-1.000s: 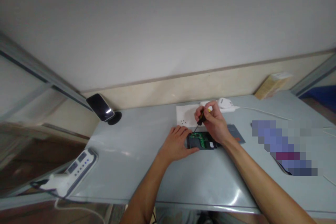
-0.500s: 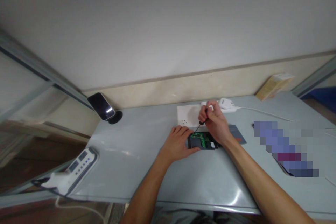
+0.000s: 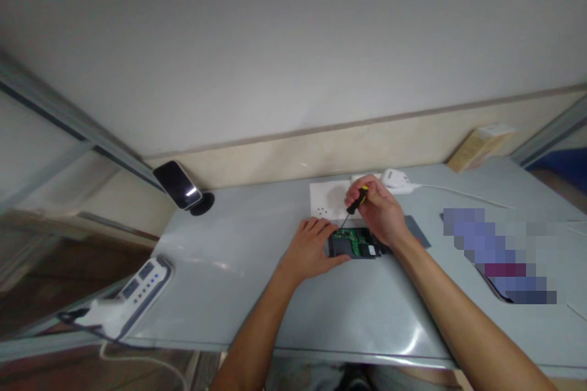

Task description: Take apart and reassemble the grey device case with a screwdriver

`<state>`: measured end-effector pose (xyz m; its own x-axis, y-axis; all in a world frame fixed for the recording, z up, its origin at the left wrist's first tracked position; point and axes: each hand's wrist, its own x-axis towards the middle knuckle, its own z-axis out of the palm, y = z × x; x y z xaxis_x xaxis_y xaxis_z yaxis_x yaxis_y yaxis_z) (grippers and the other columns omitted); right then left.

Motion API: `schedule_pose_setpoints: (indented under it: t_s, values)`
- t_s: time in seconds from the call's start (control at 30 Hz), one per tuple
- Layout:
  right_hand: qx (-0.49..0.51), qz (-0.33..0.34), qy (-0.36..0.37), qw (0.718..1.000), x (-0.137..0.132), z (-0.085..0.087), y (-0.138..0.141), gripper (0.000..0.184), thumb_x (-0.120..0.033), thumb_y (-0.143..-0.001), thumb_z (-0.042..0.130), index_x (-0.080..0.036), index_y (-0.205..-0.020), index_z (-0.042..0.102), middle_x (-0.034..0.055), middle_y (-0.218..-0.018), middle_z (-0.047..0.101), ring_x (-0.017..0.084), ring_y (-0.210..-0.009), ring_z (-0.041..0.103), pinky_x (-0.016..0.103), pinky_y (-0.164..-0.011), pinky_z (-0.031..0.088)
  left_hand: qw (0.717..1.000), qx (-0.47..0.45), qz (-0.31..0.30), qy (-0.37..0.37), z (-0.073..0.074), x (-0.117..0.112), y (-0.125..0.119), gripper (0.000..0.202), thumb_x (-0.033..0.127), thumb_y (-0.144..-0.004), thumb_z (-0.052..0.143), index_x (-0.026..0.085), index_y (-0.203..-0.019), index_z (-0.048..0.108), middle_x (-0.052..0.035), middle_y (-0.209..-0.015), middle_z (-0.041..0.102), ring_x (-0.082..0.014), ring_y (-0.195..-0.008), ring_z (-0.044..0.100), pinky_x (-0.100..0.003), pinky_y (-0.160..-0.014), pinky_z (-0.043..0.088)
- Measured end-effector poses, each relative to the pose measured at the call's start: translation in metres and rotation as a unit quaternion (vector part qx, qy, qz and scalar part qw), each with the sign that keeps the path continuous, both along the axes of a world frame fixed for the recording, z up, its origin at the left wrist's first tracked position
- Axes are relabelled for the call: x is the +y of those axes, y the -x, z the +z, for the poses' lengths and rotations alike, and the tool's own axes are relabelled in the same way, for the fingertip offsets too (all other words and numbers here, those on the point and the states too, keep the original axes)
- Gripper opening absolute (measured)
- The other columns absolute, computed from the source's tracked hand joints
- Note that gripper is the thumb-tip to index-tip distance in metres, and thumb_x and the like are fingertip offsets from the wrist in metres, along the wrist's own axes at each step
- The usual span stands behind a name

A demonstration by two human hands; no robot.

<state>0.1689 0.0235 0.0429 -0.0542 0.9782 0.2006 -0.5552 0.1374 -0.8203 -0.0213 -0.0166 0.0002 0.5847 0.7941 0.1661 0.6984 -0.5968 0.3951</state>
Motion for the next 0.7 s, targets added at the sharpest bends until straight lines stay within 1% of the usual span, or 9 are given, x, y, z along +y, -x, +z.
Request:
schedule_pose_setpoints:
  t_s: [0.1,0.2,0.27,0.33,0.4,0.43,0.57,0.63,0.7]
  values:
    - [0.036,-0.003,0.013,0.999,-0.001,0.0012,0.0057,0.028,-0.053,-0.087,0.069,-0.029,-0.096,0.058,-0.0022,-0.074,0.044,0.015,-0.064,0.044,0.03,-0.061,0.041,1.0,0.003,0.002,-0.002,-0.0008,-0.0002,-0.0002,0.06,0.063,-0.083,0.072,0.021,-0.124,0.061,-0.0072,-0.123,0.066,-0.0277,-0.114,0.057,-0.045,-0.103,0.042]
    - [0.038,0.0,0.019,0.999,-0.0022,0.0027,0.0069,0.026,-0.046,-0.086,0.072,-0.03,-0.093,0.053,-0.004,-0.07,0.04,0.014,-0.061,0.041,0.028,-0.059,0.038,1.0,0.004,0.002,0.0,0.0002,-0.0005,-0.0004,0.058,0.063,-0.084,0.07,0.022,-0.124,0.061,-0.0078,-0.123,0.065,-0.0277,-0.115,0.057,-0.045,-0.104,0.042]
    - [0.029,0.005,0.023,0.999,-0.0027,0.0033,0.0054,0.026,-0.044,-0.086,0.073,-0.029,-0.09,0.052,-0.0031,-0.073,0.044,0.015,-0.065,0.045,0.028,-0.062,0.041,1.0,0.004,0.004,0.003,0.0017,-0.0009,-0.0005,0.057,0.063,-0.085,0.07,0.023,-0.125,0.061,-0.0081,-0.125,0.064,-0.0284,-0.117,0.056,-0.045,-0.105,0.042]
    - [0.01,0.001,0.023,1.0,-0.0029,0.0037,0.0033,0.028,-0.046,-0.084,0.075,-0.027,-0.086,0.054,-0.0002,-0.083,0.051,0.016,-0.073,0.051,0.031,-0.067,0.045,1.0,0.007,0.004,0.007,0.0029,-0.0013,-0.0003,0.056,0.062,-0.085,0.069,0.024,-0.125,0.061,-0.0083,-0.125,0.064,-0.0291,-0.117,0.056,-0.046,-0.105,0.042]
    - [-0.006,-0.009,0.018,1.0,-0.0029,0.004,0.0011,0.03,-0.047,-0.081,0.077,-0.025,-0.083,0.058,0.0019,-0.091,0.054,0.017,-0.08,0.054,0.032,-0.072,0.047,1.0,0.009,0.003,0.008,0.0031,-0.0016,-0.0001,0.056,0.062,-0.086,0.069,0.024,-0.126,0.06,-0.0086,-0.125,0.064,-0.0294,-0.116,0.056,-0.046,-0.104,0.042]
    - [-0.013,-0.012,0.015,1.0,-0.0028,0.0041,0.0002,0.03,-0.047,-0.08,0.078,-0.024,-0.082,0.059,0.0023,-0.091,0.054,0.018,-0.081,0.055,0.033,-0.072,0.047,1.0,0.008,0.003,0.007,0.0029,-0.0016,-0.0001,0.056,0.062,-0.086,0.069,0.023,-0.126,0.06,-0.0087,-0.124,0.064,-0.0294,-0.116,0.056,-0.046,-0.104,0.042]
    - [-0.04,0.017,0.011,0.999,-0.003,0.005,-0.0001,0.033,-0.053,-0.081,0.074,-0.024,-0.08,0.06,0.003,-0.08,0.053,0.02,-0.075,0.053,0.035,-0.067,0.046,1.0,0.002,0.004,0.008,0.0009,-0.0015,-0.0001,0.057,0.062,-0.085,0.069,0.024,-0.126,0.06,-0.0089,-0.125,0.063,-0.0294,-0.117,0.056,-0.046,-0.105,0.042]
    - [-0.033,0.03,0.015,0.999,-0.0035,0.0057,0.0027,0.035,-0.057,-0.083,0.07,-0.024,-0.081,0.058,0.0018,-0.075,0.05,0.019,-0.069,0.05,0.035,-0.063,0.045,1.0,0.001,0.005,0.009,0.0005,-0.0014,-0.0003,0.056,0.062,-0.085,0.07,0.024,-0.125,0.06,-0.0085,-0.124,0.064,-0.0292,-0.117,0.056,-0.046,-0.105,0.042]
    - [-0.013,0.021,0.019,1.0,-0.0045,0.0062,0.0069,0.034,-0.058,-0.086,0.066,-0.026,-0.084,0.056,-0.0008,-0.071,0.044,0.017,-0.062,0.045,0.033,-0.059,0.042,1.0,0.001,0.006,0.008,0.0006,-0.0013,-0.0006,0.056,0.062,-0.084,0.07,0.024,-0.124,0.06,-0.0081,-0.124,0.064,-0.0288,-0.118,0.056,-0.046,-0.106,0.042]
